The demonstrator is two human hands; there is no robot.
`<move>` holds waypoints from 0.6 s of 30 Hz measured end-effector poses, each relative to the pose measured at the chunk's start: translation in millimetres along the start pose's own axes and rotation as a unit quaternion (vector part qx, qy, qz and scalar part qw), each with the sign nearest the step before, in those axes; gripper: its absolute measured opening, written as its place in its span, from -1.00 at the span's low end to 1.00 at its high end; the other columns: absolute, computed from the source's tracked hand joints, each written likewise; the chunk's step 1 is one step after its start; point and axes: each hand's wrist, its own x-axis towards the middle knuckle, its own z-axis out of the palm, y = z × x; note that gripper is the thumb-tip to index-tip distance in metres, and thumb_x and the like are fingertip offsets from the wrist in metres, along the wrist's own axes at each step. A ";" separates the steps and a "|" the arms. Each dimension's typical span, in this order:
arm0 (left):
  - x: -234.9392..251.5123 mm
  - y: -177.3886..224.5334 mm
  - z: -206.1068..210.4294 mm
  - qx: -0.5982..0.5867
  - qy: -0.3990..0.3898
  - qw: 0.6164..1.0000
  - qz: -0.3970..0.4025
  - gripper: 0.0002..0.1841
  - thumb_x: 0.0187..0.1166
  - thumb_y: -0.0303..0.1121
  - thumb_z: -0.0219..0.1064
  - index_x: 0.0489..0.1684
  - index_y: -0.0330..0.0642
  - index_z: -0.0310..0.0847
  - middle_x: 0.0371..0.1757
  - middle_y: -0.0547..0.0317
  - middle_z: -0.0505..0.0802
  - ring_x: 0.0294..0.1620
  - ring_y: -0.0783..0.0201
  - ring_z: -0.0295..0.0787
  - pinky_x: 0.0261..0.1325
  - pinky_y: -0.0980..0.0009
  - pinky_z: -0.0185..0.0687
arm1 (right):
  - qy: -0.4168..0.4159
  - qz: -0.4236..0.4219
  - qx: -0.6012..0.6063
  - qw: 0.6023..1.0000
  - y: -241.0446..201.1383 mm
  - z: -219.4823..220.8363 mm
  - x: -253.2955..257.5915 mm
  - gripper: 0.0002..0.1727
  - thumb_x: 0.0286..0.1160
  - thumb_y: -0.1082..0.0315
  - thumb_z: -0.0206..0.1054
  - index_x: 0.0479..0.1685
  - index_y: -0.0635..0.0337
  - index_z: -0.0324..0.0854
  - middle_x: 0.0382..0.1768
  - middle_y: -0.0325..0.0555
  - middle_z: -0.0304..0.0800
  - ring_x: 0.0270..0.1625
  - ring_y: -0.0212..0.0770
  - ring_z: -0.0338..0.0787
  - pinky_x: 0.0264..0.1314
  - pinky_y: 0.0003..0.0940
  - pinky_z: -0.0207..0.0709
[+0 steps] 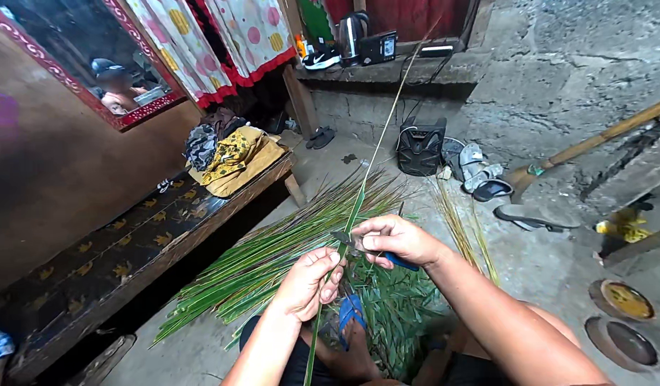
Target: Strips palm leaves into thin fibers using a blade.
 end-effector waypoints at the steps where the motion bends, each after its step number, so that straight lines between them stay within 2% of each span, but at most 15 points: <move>1: -0.8 -1.6 0.2 -0.003 0.003 1.000 0.001 -0.78 0.76 -0.42 0.09 -0.21 -0.21 0.67 -0.56 0.27 0.68 -0.74 0.55 0.49 -0.68 0.68 0.45 | 0.010 -0.003 -0.004 1.000 -0.2 -2.1 1.7 -0.64 0.71 0.33 0.24 0.39 0.21 0.65 -0.34 -0.19 0.83 -0.56 -0.42 0.68 -0.57 -0.55 0.58; 8: -8.0 -9.3 1.0 -0.005 0.033 0.999 0.008 -0.79 0.76 -0.44 0.11 -0.17 -0.28 0.68 -0.53 0.20 0.71 -0.74 0.52 0.54 -0.68 0.66 0.52 | 0.072 -0.001 -0.061 0.996 -11.2 -9.8 12.2 -0.63 0.72 0.35 0.23 0.42 0.28 0.61 -0.31 -0.20 0.86 -0.52 -0.42 0.72 -0.51 -0.56 0.61; 14: -15.7 -12.2 -6.1 -0.027 0.028 0.999 0.009 -0.79 0.74 -0.41 0.14 -0.20 -0.25 0.69 -0.55 0.22 0.71 -0.74 0.53 0.55 -0.68 0.66 0.52 | 0.101 0.012 -0.056 0.993 -30.5 -21.5 31.8 -0.64 0.69 0.40 0.23 0.38 0.28 0.65 -0.37 -0.14 0.84 -0.57 -0.40 0.71 -0.54 -0.58 0.61; 18: -17.4 -11.3 -10.6 -0.035 0.026 0.999 0.011 -0.79 0.73 -0.41 0.13 -0.18 -0.26 0.70 -0.54 0.21 0.71 -0.74 0.51 0.56 -0.68 0.64 0.55 | 0.200 -0.016 -0.034 0.979 -47.1 -34.9 42.8 -0.62 0.74 0.38 0.16 0.45 0.12 0.61 -0.37 -0.12 0.77 -0.57 -0.39 0.66 -0.55 -0.55 0.59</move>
